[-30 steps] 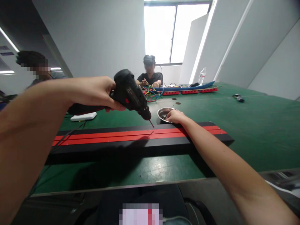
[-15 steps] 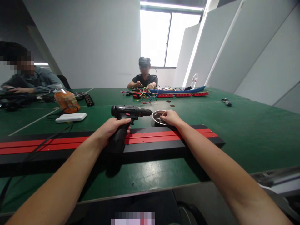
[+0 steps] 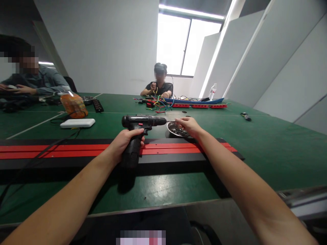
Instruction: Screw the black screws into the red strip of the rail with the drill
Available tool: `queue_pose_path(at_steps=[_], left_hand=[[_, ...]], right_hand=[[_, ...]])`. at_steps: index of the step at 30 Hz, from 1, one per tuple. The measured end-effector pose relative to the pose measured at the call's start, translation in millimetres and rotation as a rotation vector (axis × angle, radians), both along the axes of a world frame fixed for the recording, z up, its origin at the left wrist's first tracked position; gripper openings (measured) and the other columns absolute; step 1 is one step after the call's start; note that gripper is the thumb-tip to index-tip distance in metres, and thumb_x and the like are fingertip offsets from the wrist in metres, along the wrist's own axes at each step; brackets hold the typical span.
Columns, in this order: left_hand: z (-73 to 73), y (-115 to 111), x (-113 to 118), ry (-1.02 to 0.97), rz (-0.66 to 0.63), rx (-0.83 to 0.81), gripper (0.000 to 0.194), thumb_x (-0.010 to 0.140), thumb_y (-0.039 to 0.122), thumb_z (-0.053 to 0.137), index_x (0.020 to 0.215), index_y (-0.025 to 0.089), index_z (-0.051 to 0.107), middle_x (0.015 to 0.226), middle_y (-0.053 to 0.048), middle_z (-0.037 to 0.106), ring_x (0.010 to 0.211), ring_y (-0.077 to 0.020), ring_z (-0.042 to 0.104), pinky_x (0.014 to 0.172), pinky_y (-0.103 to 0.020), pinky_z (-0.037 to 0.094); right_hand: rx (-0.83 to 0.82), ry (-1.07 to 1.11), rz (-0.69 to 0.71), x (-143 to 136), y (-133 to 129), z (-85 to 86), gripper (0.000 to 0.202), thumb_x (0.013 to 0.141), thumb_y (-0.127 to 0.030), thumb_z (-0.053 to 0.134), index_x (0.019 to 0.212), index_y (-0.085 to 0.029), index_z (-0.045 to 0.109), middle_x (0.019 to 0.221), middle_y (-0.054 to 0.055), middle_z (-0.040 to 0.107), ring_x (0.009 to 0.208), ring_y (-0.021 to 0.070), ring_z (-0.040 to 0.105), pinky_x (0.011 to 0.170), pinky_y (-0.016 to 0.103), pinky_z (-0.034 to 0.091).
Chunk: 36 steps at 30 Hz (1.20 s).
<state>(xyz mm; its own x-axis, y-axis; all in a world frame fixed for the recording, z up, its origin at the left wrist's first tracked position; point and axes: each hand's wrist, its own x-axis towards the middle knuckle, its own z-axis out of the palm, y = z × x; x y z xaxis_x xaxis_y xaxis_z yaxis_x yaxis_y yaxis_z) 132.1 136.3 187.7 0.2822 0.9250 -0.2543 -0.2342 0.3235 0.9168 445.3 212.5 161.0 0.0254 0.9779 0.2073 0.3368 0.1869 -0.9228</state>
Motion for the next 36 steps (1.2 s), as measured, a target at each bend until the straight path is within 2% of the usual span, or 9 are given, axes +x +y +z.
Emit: queue_pose_path(at_steps=[5,9,12,15,19,22,30,36], left_hand=[[-1.3,2,-1,-0.048,0.002,-0.054,0.019,0.077,0.027,0.073,0.083,0.011,0.065,0.071,-0.006,0.066,0.051,-0.014,0.063,0.046,-0.024,0.054],[-2.3,3,-1,-0.03,0.016,-0.042,0.019,0.077,0.026,0.073,0.083,0.01,0.065,0.071,-0.006,0.066,0.051,-0.0137,0.063,0.047,-0.024,0.054],[-2.5,3,-1,0.001,0.025,-0.027,0.019,0.077,0.027,0.073,0.082,0.01,0.066,0.07,-0.007,0.067,0.052,-0.0137,0.064,0.048,-0.023,0.054],[-2.7,4,-1,0.015,0.026,-0.023,0.02,0.077,0.028,0.073,0.083,0.01,0.066,0.07,-0.007,0.067,0.052,-0.0139,0.064,0.05,-0.023,0.055],[-3.4,6,-1,0.022,0.029,-0.021,0.019,0.077,0.026,0.074,0.083,0.009,0.067,0.071,-0.008,0.067,0.052,-0.0137,0.064,0.05,-0.023,0.055],[-4.0,6,-1,0.017,0.027,-0.016,0.019,0.076,0.026,0.074,0.083,0.009,0.067,0.071,-0.008,0.068,0.052,-0.0143,0.065,0.049,-0.023,0.055],[-4.7,4,-1,0.029,0.004,0.008,0.019,0.077,0.026,0.074,0.082,0.01,0.067,0.072,-0.009,0.068,0.054,-0.0152,0.065,0.049,-0.025,0.055],[-2.6,3,0,0.045,0.018,0.01,0.017,0.078,0.026,0.072,0.08,0.009,0.067,0.071,-0.008,0.067,0.054,-0.0149,0.065,0.049,-0.024,0.055]], right_hand=[[-0.008,0.005,0.006,1,-1,-0.7,0.049,0.077,-0.059,0.067,0.09,-0.012,0.071,0.077,0.005,0.065,0.059,0.0097,0.051,0.052,0.021,0.037],[-0.006,-0.098,0.006,-1,-3,0.8,0.044,0.084,-0.053,0.061,0.092,-0.012,0.072,0.081,0.007,0.069,0.061,0.0111,0.055,0.053,0.021,0.038],[0.007,-0.349,-0.074,-2,-1,-3.0,0.029,0.085,-0.038,0.062,0.093,-0.013,0.074,0.083,0.008,0.072,0.068,0.0144,0.06,0.058,0.022,0.041],[-0.016,-0.634,-0.066,-2,4,-9.3,0.022,0.074,-0.024,0.071,0.095,-0.018,0.077,0.088,0.005,0.074,0.075,0.0164,0.063,0.063,0.023,0.043],[-0.147,-0.789,0.024,-1,8,-13.5,0.031,0.07,-0.032,0.075,0.099,-0.021,0.078,0.083,0.002,0.073,0.068,0.0153,0.061,0.058,0.023,0.041],[-0.166,-0.814,0.014,-1,8,-12.8,0.029,0.07,-0.032,0.074,0.097,-0.022,0.079,0.078,0.002,0.071,0.066,0.015,0.06,0.056,0.024,0.04],[-0.147,-0.811,-0.025,-1,5,-12.7,0.01,0.071,-0.027,0.071,0.075,-0.02,0.076,0.071,0.002,0.068,0.063,0.0147,0.058,0.053,0.024,0.036],[-0.065,-0.719,-0.102,-1,3,-8.9,0.025,0.082,-0.04,0.064,0.073,-0.017,0.072,0.064,0.003,0.064,0.057,0.0138,0.055,0.051,0.024,0.033]])
